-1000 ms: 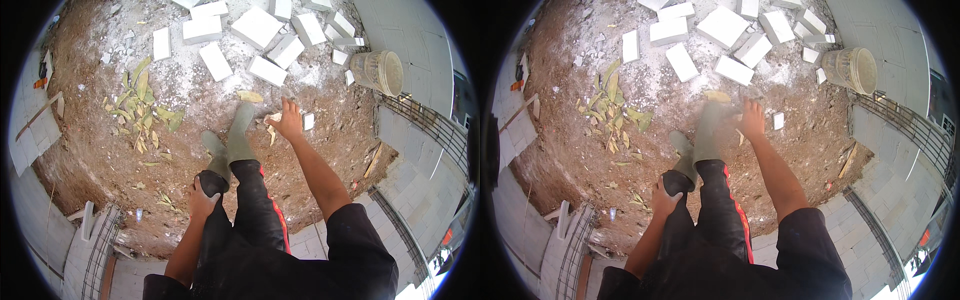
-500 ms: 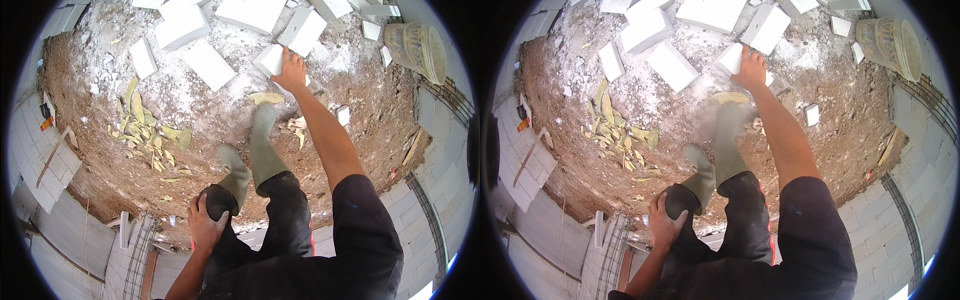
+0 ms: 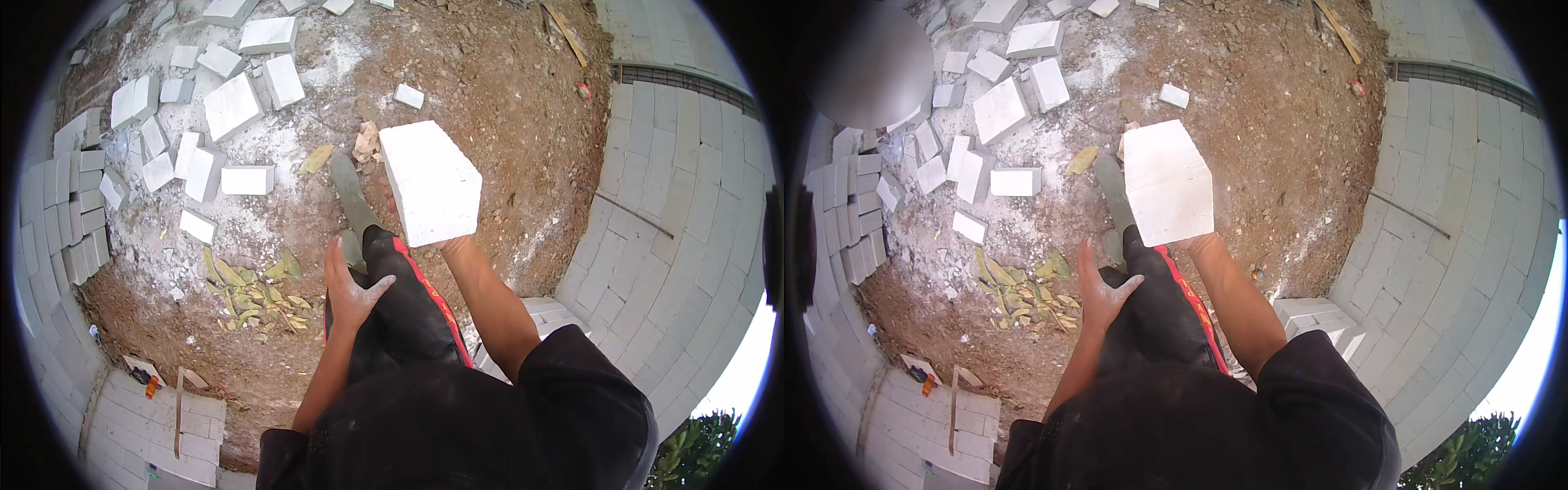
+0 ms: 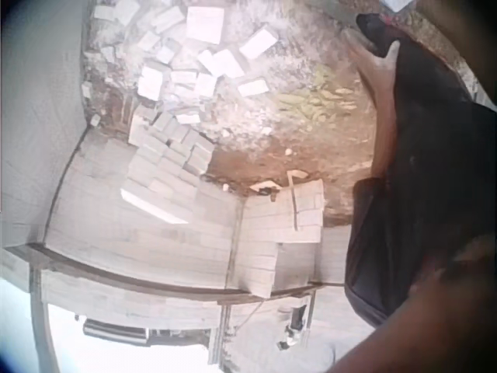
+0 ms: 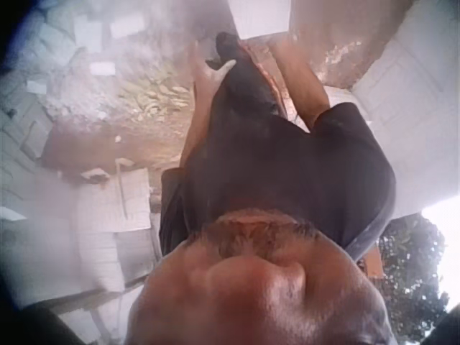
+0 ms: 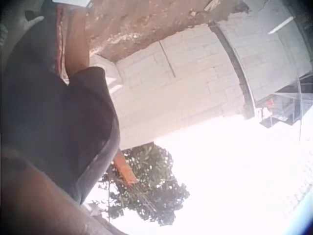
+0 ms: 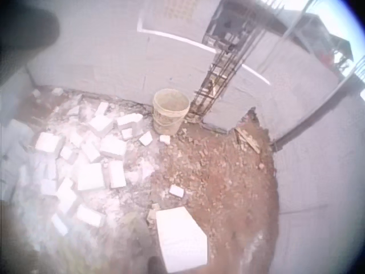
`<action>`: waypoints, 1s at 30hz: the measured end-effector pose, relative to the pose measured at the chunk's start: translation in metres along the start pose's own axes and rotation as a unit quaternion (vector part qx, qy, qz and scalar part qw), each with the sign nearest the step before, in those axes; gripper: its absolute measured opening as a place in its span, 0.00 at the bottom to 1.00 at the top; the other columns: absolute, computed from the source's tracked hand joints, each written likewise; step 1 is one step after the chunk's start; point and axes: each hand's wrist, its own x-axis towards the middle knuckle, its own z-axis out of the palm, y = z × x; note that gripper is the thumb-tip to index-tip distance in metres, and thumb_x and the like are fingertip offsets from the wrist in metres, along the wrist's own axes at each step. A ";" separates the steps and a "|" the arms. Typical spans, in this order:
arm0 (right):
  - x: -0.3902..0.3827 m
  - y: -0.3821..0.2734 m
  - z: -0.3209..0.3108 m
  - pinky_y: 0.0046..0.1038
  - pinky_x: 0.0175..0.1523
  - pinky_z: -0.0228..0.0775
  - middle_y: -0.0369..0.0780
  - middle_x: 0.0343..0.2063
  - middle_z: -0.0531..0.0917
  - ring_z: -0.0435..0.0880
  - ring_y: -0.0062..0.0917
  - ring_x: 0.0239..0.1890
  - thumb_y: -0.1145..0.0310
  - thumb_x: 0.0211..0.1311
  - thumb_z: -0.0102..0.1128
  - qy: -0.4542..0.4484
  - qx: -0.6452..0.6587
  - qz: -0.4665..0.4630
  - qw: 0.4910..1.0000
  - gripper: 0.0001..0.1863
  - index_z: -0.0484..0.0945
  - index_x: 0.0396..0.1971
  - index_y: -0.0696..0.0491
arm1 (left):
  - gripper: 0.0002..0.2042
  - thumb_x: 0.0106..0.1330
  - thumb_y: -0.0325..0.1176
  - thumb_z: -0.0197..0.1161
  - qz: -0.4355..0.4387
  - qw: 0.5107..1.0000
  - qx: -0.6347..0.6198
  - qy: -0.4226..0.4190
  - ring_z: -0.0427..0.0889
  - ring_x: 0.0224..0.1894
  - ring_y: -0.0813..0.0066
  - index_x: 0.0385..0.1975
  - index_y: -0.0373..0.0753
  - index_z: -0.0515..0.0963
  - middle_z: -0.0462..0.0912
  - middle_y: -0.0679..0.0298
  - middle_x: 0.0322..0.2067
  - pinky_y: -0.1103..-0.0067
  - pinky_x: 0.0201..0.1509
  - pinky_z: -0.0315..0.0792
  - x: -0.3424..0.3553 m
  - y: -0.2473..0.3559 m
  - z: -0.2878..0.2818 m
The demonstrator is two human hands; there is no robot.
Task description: The person measures a lightweight concrete block with a tape measure, marks it, and then cuts through the block using a hand saw while holding it steady with one hand.
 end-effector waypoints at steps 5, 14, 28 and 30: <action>-0.147 0.001 -0.002 0.41 0.52 0.84 0.54 0.56 0.77 0.81 0.43 0.52 0.46 0.72 0.52 -0.113 0.375 0.034 0.919 0.38 0.62 0.71 0.59 | 0.64 0.41 0.57 0.83 0.247 0.965 -0.007 -0.085 0.56 0.74 0.38 0.76 0.37 0.49 0.53 0.40 0.73 0.52 0.75 0.56 -0.011 0.118 -0.017; -0.378 0.048 -0.031 0.40 0.71 0.61 0.35 0.66 0.75 0.73 0.30 0.67 0.28 0.65 0.43 0.039 0.344 -0.149 0.926 0.42 0.69 0.70 0.42 | 0.65 0.45 0.50 0.86 0.218 0.890 -0.223 -0.333 0.58 0.75 0.50 0.76 0.37 0.43 0.55 0.48 0.72 0.57 0.76 0.57 -0.148 0.226 0.083; -0.572 0.073 -0.234 0.44 0.72 0.66 0.47 0.61 0.74 0.73 0.37 0.65 0.47 0.70 0.61 0.133 0.494 -0.362 0.779 0.36 0.63 0.67 0.54 | 0.37 0.64 0.41 0.71 -0.027 0.905 -0.214 -0.367 0.73 0.62 0.57 0.69 0.38 0.58 0.70 0.50 0.62 0.60 0.65 0.72 -0.380 0.231 0.318; -0.606 0.096 -0.270 0.42 0.69 0.70 0.50 0.60 0.75 0.77 0.37 0.62 0.49 0.71 0.61 0.145 0.451 -0.328 0.817 0.34 0.64 0.66 0.57 | 0.37 0.65 0.46 0.69 -0.050 0.905 -0.204 -0.369 0.72 0.64 0.58 0.69 0.40 0.59 0.70 0.51 0.63 0.58 0.66 0.69 -0.392 0.220 0.343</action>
